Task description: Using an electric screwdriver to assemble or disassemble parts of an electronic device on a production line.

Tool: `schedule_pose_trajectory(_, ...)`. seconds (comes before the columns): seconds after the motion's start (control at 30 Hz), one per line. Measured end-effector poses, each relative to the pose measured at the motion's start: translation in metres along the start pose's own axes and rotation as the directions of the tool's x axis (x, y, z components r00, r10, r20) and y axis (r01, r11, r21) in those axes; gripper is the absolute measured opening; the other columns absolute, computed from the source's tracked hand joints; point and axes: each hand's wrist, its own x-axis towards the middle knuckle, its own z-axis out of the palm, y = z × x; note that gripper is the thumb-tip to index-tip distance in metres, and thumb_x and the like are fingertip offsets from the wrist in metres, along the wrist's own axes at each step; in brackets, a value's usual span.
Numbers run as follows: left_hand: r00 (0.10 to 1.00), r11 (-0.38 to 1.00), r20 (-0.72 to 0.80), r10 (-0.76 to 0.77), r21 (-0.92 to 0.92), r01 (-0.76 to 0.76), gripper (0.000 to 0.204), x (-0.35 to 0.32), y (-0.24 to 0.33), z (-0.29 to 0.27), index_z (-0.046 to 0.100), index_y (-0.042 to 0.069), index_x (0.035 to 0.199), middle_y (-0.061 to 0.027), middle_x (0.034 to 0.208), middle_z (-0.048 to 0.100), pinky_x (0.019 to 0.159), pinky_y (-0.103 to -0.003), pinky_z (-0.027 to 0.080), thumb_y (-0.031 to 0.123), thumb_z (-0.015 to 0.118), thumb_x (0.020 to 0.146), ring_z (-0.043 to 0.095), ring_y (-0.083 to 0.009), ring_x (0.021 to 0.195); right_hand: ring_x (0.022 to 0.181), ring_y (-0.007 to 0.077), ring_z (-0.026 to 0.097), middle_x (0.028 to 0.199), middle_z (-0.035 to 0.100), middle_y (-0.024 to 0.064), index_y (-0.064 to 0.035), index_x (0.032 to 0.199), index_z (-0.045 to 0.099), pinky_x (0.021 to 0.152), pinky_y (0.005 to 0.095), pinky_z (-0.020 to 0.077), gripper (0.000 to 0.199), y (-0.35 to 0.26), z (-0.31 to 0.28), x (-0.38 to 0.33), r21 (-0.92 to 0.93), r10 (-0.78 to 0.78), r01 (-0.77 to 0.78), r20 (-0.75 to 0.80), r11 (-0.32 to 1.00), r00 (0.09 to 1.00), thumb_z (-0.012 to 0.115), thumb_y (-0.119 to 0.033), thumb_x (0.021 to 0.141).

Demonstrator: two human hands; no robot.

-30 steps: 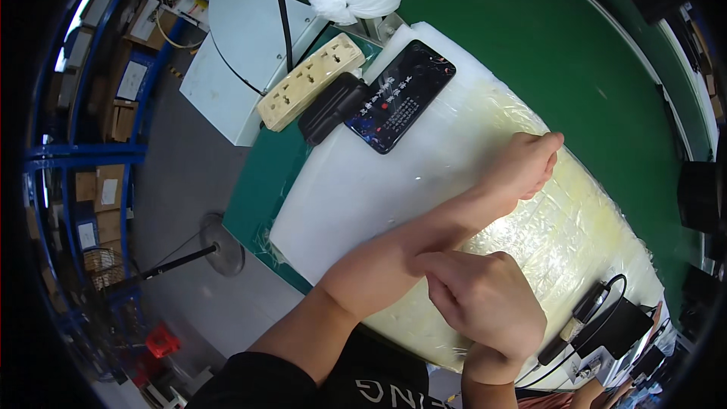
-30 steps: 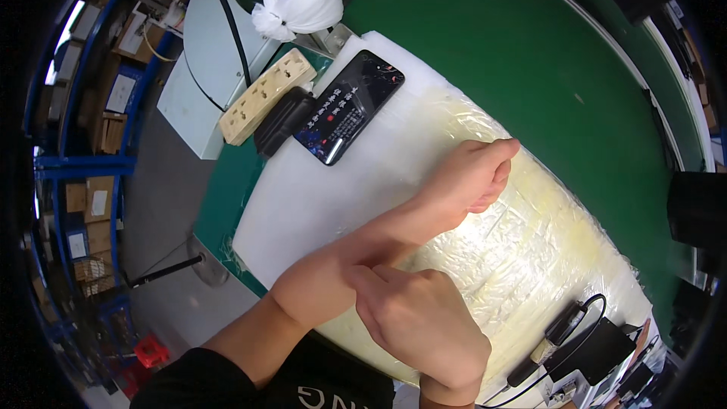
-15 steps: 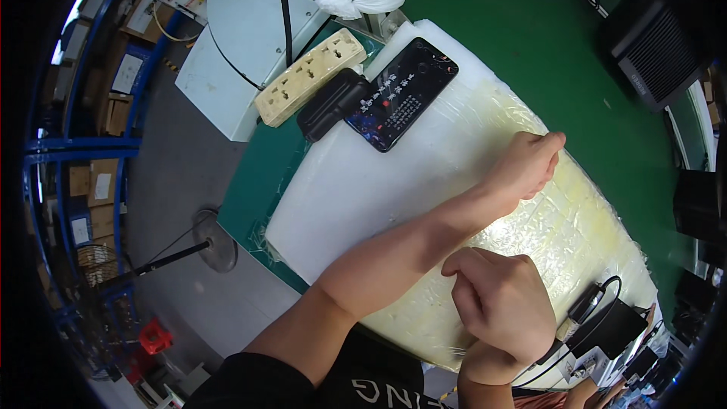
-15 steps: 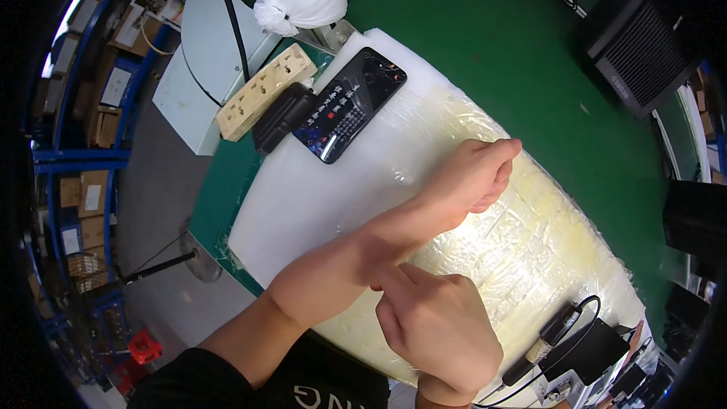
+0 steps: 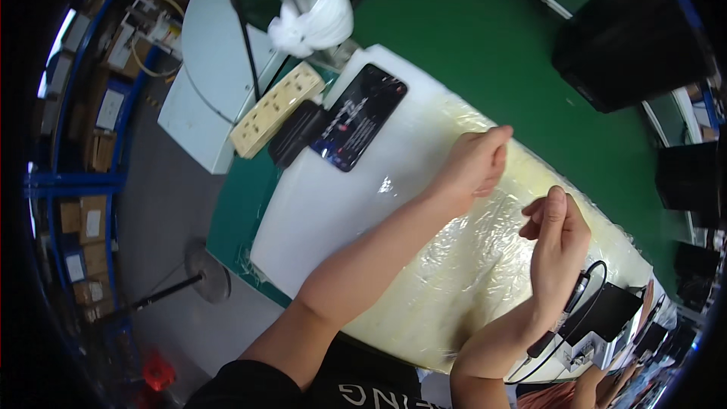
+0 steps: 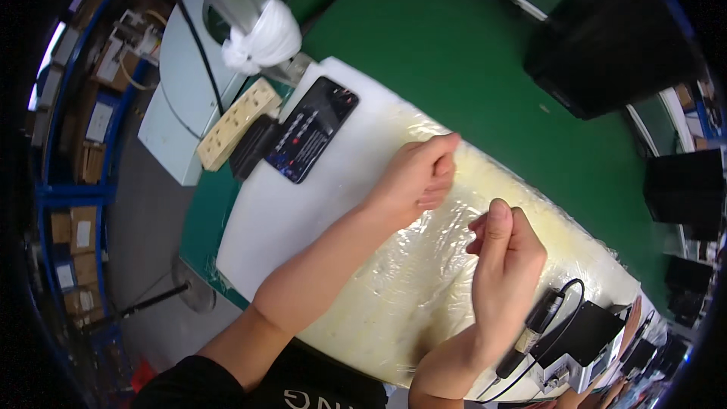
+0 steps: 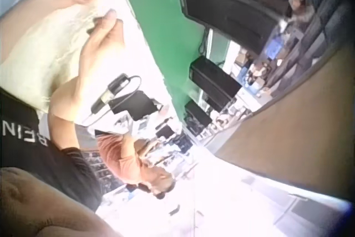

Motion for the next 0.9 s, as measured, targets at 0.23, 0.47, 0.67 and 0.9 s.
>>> schedule_pose_trajectory(0.23, 0.992, 0.999, -0.124, 0.035, 0.039, -0.03, 0.044, 0.001, -0.003, -0.004, 0.038, 0.013, 0.057, 0.0038, 0.047, 0.031, 0.034, -0.026, 0.019, 0.035, 0.055, 0.092, 0.026, -0.0082, 0.036, 0.057, 0.0152, 0.059, 0.068, 0.06, 0.0126, 0.0043, 0.082, 0.059, 0.052, 0.0275, 0.0448, 0.019, -0.01, 0.0, -0.001, -0.1, -0.291, 0.285, -0.05, 0.953, 0.956, 0.057, -0.011, 0.092)
schedule_pose_trajectory(0.47, 0.972, 0.948, -0.17, 0.161, 0.299, -0.105, 0.042, -0.003, -0.02, 0.016, 0.041, 0.011, 0.058, 0.0016, 0.049, 0.035, 0.035, -0.025, 0.022, 0.03, 0.054, 0.094, 0.029, -0.0093, 0.038, 0.062, 0.0304, 0.062, 0.082, 0.064, 0.0152, 0.0003, 0.096, 0.06, 0.056, 0.036, 0.0497, 0.017, -0.011, -0.032, -0.003, 0.007, -0.41, 0.423, -0.236, 0.906, 0.881, 0.062, -0.013, 0.087)
schedule_pose_trajectory(0.67, 0.945, 0.877, -0.121, 0.303, 0.424, -0.227, 0.031, 0.005, -0.044, 0.031, 0.05, 0.006, 0.068, -0.0016, 0.061, 0.046, 0.042, -0.023, 0.031, 0.024, 0.053, 0.094, 0.043, -0.01, 0.051, 0.07, 0.0332, 0.064, 0.09, 0.065, 0.0156, -0.0013, 0.107, 0.056, 0.062, 0.0397, 0.0516, 0.028, 0.014, -0.051, -0.006, -0.082, -0.427, 0.422, -0.071, 0.903, 0.901, 0.063, -0.02, 0.086)
schedule_pose_trajectory(0.9, 0.538, -0.24, 0.637, 0.552, 0.739, -0.63, 0.028, 0.058, 0.011, 0.148, 0.051, -0.001, 0.11, -0.0189, 0.111, 0.052, 0.091, -0.038, 0.044, 0.002, 0.052, 0.082, 0.053, -0.0314, 0.107, 0.063, 0.026, 0.065, 0.086, 0.067, 0.0165, 0.0008, 0.109, 0.057, 0.057, 0.0336, 0.0517, 0.028, 0.017, -0.073, -0.007, 0.118, -0.318, 0.398, -0.419, 0.91, 0.851, 0.063, -0.015, 0.087)
